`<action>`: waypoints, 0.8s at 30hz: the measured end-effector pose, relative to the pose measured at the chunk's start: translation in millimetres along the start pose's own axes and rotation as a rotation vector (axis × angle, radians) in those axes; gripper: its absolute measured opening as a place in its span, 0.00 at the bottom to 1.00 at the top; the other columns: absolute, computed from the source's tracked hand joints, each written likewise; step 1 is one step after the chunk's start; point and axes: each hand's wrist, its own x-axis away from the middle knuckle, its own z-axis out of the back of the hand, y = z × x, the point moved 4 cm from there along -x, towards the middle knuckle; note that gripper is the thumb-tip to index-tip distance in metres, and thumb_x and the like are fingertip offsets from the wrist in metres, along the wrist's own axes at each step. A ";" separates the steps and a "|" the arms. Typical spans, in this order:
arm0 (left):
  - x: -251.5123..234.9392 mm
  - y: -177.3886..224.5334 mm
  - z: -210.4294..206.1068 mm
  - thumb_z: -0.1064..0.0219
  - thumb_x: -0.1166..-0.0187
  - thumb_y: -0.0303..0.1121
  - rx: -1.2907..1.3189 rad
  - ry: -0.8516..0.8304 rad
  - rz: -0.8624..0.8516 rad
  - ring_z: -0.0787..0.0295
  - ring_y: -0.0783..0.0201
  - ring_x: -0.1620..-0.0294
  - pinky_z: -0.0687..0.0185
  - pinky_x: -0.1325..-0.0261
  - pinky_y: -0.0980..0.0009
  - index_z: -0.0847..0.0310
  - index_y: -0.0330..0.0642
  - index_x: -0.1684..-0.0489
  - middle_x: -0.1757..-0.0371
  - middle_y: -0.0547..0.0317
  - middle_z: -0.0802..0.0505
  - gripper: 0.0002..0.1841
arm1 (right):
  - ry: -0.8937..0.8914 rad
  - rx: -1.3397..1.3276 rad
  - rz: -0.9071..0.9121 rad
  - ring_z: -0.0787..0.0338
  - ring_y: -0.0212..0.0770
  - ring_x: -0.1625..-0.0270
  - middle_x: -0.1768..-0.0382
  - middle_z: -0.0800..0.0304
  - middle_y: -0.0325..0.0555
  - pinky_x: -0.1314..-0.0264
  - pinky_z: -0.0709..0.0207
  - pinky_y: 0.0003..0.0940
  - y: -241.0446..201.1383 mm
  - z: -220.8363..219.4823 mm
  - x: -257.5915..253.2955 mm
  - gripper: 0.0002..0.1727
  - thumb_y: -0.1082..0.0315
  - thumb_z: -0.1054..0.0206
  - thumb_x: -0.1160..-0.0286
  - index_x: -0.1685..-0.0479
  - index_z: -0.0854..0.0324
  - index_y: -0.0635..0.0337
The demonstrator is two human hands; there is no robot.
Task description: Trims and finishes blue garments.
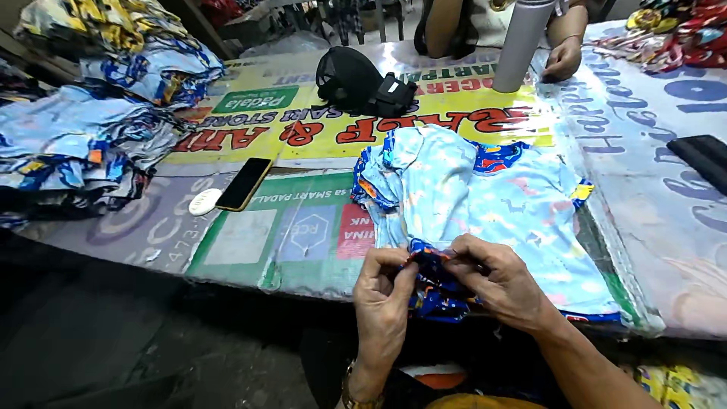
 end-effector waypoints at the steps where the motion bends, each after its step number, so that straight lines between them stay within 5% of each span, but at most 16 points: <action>1: 2.9 2.4 6.9 0.34 0.25 0.17 -0.059 0.024 -0.041 0.08 0.70 0.49 0.11 0.40 0.71 0.18 0.41 0.54 0.54 0.63 0.07 0.09 | 0.005 0.063 0.007 0.15 0.21 0.61 0.61 0.11 0.44 0.56 0.20 0.13 -1.4 1.8 3.6 0.06 0.73 0.35 0.20 0.55 0.16 0.67; 5: 21.3 8.4 49.8 0.35 0.19 0.26 -0.595 -0.024 -0.335 0.12 0.73 0.42 0.15 0.36 0.77 0.16 0.46 0.49 0.49 0.66 0.08 0.07 | -0.028 0.478 0.156 0.11 0.34 0.62 0.57 0.10 0.49 0.66 0.20 0.24 -18.1 9.4 20.4 0.06 0.68 0.35 0.20 0.51 0.16 0.58; 10: 41.8 -7.2 72.4 0.38 0.16 0.30 -1.202 -0.273 -0.546 0.12 0.58 0.48 0.24 0.37 0.60 0.11 0.49 0.53 0.55 0.55 0.07 0.08 | -0.160 0.740 0.205 0.12 0.42 0.72 0.59 0.10 0.50 0.80 0.24 0.33 -3.4 -5.9 36.7 0.08 0.68 0.39 0.17 0.54 0.14 0.56; 12: 41.5 -4.3 66.2 0.39 0.16 0.32 -1.326 -0.334 -0.505 0.12 0.57 0.46 0.27 0.35 0.56 0.10 0.51 0.52 0.51 0.55 0.07 0.09 | -0.181 0.748 0.188 0.12 0.42 0.72 0.58 0.10 0.50 0.80 0.24 0.32 -2.8 -9.5 37.0 0.09 0.69 0.40 0.17 0.52 0.14 0.56; 14: 39.5 15.3 55.4 0.39 0.17 0.41 -1.337 -0.324 -0.429 0.14 0.58 0.41 0.32 0.31 0.54 0.10 0.54 0.49 0.45 0.57 0.07 0.11 | -0.186 0.768 0.181 0.12 0.43 0.71 0.57 0.10 0.50 0.79 0.24 0.33 -7.2 -10.6 36.4 0.09 0.69 0.40 0.18 0.51 0.13 0.56; 17: 45.6 47.6 30.5 0.38 0.17 0.48 -1.148 -0.144 -0.502 0.18 0.65 0.44 0.33 0.31 0.64 0.17 0.54 0.46 0.49 0.62 0.12 0.13 | -0.177 0.791 0.185 0.11 0.43 0.70 0.57 0.09 0.50 0.79 0.24 0.33 -10.3 -12.1 36.2 0.09 0.68 0.40 0.16 0.51 0.13 0.56; 20: 46.7 44.2 6.9 0.35 0.16 0.42 -1.003 -0.151 -0.486 0.15 0.66 0.46 0.25 0.37 0.68 0.18 0.49 0.45 0.49 0.60 0.11 0.11 | -0.176 0.780 0.174 0.11 0.43 0.70 0.57 0.09 0.50 0.79 0.25 0.33 -10.2 -11.0 38.0 0.10 0.69 0.41 0.16 0.50 0.13 0.56; 24: 38.4 5.7 18.1 0.27 0.21 0.37 -0.873 -0.256 -0.214 0.11 0.68 0.49 0.14 0.43 0.75 0.16 0.35 0.44 0.51 0.52 0.09 0.16 | -0.237 0.667 0.125 0.09 0.41 0.62 0.52 0.09 0.50 0.72 0.19 0.31 -9.4 8.0 39.3 0.13 0.69 0.42 0.15 0.44 0.12 0.53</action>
